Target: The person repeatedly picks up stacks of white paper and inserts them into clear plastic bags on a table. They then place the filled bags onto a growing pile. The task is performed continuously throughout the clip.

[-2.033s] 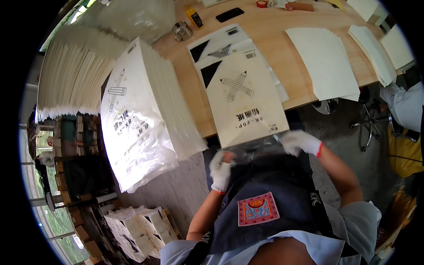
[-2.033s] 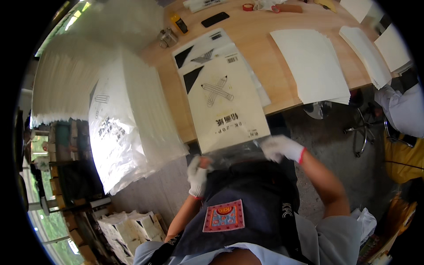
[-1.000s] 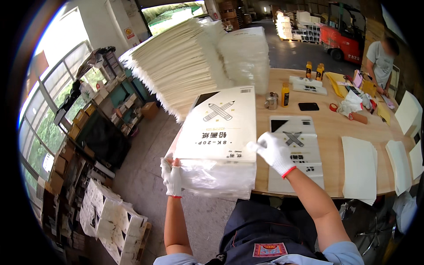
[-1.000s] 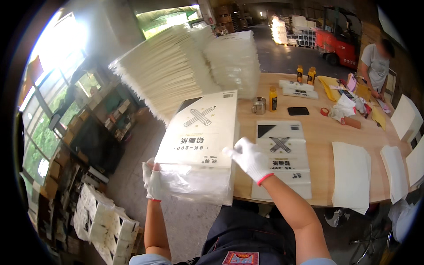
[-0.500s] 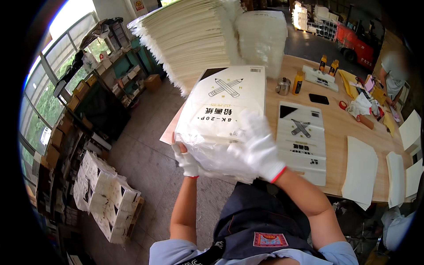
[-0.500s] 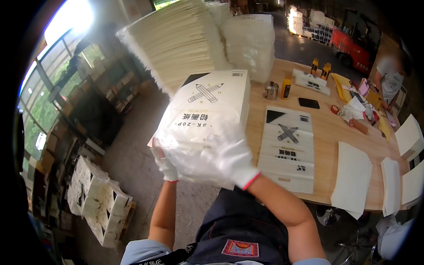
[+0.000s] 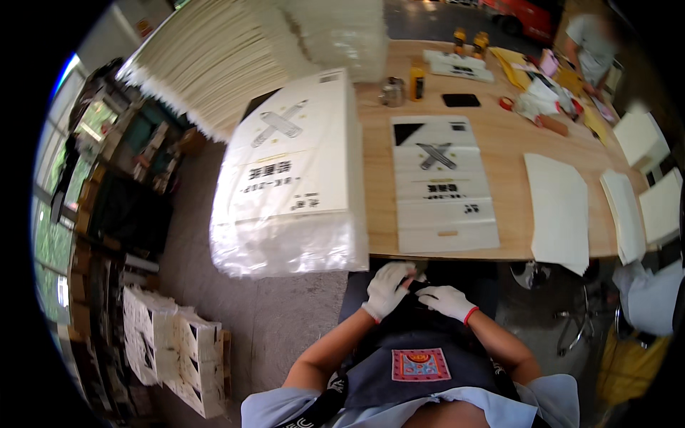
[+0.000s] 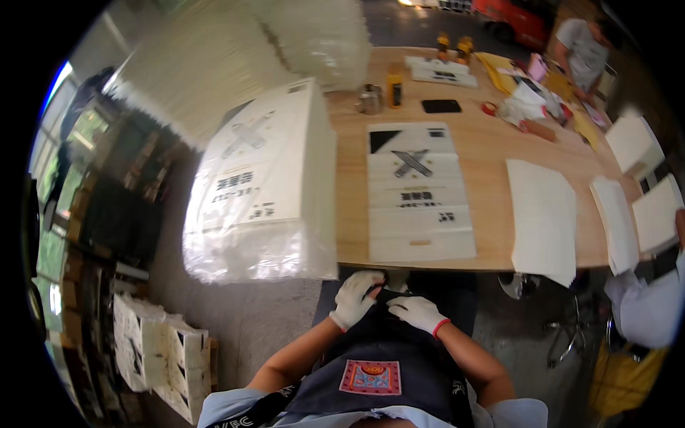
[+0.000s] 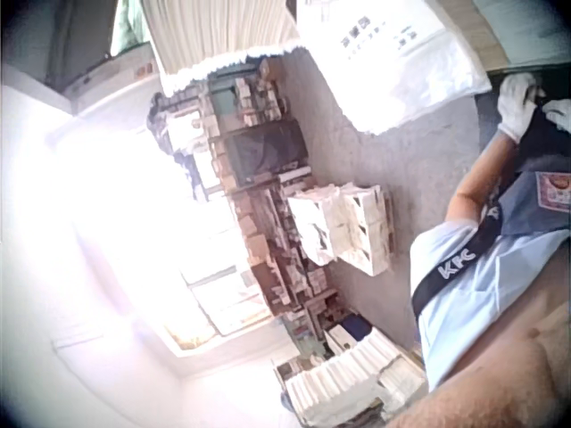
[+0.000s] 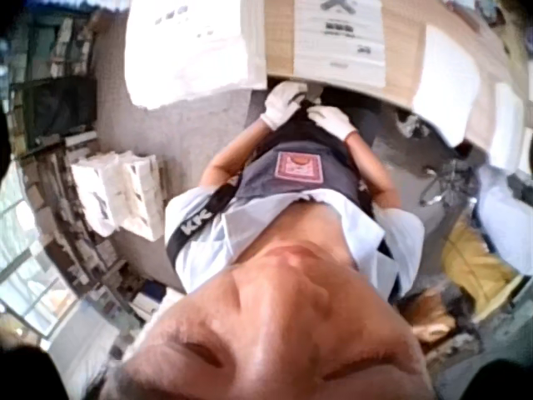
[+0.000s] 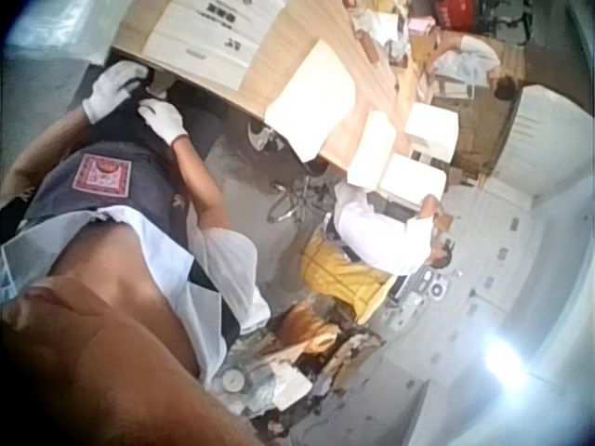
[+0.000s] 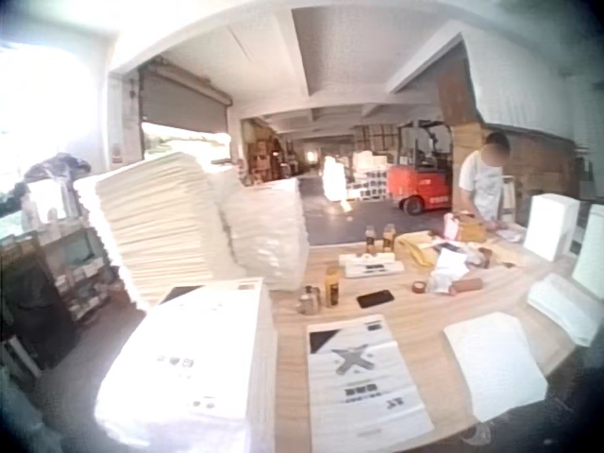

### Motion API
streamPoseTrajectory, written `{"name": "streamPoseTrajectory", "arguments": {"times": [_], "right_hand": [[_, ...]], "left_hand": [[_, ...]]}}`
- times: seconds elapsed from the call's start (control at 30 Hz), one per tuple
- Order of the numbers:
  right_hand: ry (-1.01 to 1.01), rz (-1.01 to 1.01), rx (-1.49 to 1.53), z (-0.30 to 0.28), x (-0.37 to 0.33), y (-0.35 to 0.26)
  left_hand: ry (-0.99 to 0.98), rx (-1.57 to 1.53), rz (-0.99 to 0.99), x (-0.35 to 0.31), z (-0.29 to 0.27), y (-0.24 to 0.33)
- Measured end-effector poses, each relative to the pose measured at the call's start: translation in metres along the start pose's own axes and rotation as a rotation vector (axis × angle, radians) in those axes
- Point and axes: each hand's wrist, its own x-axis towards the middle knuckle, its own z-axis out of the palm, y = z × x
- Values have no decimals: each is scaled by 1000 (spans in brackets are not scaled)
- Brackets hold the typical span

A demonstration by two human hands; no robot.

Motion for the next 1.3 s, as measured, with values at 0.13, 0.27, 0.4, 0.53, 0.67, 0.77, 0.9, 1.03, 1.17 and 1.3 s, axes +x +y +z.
{"name": "streamPoseTrajectory", "arguments": {"times": [0.13, 0.27, 0.4, 0.53, 0.67, 0.77, 0.9, 1.03, 1.17, 1.3], "right_hand": [[69, 159, 278, -4, -33, 10], [230, 85, 253, 8, -41, 27], [232, 109, 349, 5, -43, 26], [345, 51, 715, -16, -30, 30], [562, 278, 610, -89, 0, -5], [935, 165, 240, -101, 51, 2], [1044, -25, 167, -114, 80, 46], [732, 364, -16, -106, 16, 81], [395, 532, 242, -133, -43, 18], [1009, -45, 109, -125, -20, -6]], "left_hand": [[-118, 92, -101, 87, 53, 2], [-404, 278, -221, 137, 80, -5], [-493, 255, -203, 147, 91, -31], [-537, 107, -285, 158, 90, -51], [-421, 82, -142, 168, 80, -37], [-283, 137, 48, 175, 75, -18], [-100, -804, -411, 202, 71, -12], [72, -1426, -388, 231, 19, 27], [-219, -1011, -473, 218, 23, 42], [-294, -583, -60, 198, 57, 90]]}}
